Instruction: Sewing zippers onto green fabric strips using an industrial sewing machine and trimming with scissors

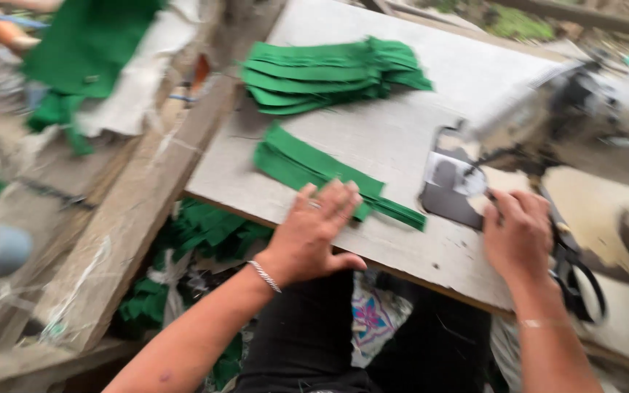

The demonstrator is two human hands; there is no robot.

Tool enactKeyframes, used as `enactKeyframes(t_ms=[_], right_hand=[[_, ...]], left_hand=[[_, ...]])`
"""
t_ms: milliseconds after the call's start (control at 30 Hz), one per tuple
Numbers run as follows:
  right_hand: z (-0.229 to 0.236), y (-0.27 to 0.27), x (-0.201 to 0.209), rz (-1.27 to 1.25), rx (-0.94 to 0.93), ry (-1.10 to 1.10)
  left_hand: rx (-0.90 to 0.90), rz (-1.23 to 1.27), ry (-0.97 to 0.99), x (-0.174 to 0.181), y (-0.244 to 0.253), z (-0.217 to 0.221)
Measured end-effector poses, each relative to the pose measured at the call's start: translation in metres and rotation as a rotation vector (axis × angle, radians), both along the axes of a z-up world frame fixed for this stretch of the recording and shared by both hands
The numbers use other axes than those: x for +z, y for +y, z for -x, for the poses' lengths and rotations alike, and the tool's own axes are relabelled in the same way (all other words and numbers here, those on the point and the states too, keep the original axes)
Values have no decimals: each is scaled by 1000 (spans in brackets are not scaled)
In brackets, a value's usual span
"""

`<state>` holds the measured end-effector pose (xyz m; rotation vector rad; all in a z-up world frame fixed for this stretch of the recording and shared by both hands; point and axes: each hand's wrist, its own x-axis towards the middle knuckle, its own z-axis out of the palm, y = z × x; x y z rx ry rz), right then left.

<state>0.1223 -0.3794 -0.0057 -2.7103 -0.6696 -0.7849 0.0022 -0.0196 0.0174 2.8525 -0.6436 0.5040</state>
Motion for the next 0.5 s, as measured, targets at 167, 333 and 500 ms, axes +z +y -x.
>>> enactKeyframes(t_ms=[167, 333, 500], right_hand=[[-13, -28, -35, 81, 42, -110], [-19, -28, -34, -76, -17, 324], [-61, -72, -113, -182, -53, 216]], left_hand=[[48, 5, -153, -23, 0, 35], [111, 355, -344, -40, 15, 104], [550, 770, -177, -93, 55, 180]])
